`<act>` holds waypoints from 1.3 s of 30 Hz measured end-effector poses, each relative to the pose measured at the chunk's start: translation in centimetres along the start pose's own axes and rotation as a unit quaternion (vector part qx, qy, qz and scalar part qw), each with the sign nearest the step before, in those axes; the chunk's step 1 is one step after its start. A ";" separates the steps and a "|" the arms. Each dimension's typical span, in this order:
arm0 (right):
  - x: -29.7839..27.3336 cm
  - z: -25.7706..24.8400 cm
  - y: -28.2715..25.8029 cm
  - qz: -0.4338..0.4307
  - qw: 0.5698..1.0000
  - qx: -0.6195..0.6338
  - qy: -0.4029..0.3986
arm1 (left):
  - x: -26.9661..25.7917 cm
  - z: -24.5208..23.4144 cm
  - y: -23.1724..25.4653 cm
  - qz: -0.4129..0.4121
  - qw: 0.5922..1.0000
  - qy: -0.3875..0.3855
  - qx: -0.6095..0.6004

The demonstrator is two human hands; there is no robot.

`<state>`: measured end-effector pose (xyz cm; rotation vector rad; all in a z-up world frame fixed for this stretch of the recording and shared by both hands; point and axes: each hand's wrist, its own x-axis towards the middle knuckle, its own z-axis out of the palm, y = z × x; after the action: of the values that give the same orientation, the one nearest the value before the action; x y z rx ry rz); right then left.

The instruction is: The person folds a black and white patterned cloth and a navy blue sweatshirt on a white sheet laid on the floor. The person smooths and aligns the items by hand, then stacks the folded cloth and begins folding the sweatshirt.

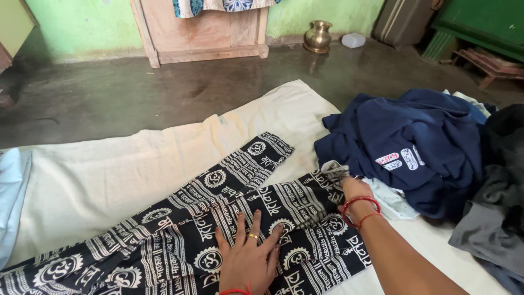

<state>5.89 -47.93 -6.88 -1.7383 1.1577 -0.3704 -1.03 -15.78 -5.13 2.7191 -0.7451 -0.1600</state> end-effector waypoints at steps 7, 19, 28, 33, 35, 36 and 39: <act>-1.3 1.6 -1.0 -0.186 0.938 -0.289 0.049 | 0.1 0.8 -0.1 0.031 0.999 0.040 -0.015; -5.0 -1.3 0.5 -0.495 0.809 -0.232 0.215 | -0.1 1.1 -0.9 0.057 0.996 0.065 -0.038; -10.1 5.0 0.0 -0.586 0.675 -0.380 -0.236 | -0.1 1.4 -1.0 0.047 0.994 0.084 -0.057; -4.2 2.5 0.3 -0.391 0.803 -0.427 -0.141 | -0.1 1.7 -0.9 0.048 0.992 0.093 -0.076; -3.5 3.4 0.9 -0.384 0.794 -0.459 -0.111 | -0.4 1.6 -1.1 0.050 0.991 0.101 -0.077; -3.5 3.9 1.3 -0.409 0.768 -0.485 -0.084 | -0.3 1.5 -1.1 0.052 0.991 0.100 -0.077; -4.3 5.1 2.6 -0.496 0.710 -0.491 -0.086 | -0.2 1.2 -1.1 0.057 0.991 0.102 -0.069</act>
<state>5.83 -41.72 -10.47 -3.2141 0.0517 -0.1767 -0.87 -15.15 -6.59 2.5067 -0.7954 0.0884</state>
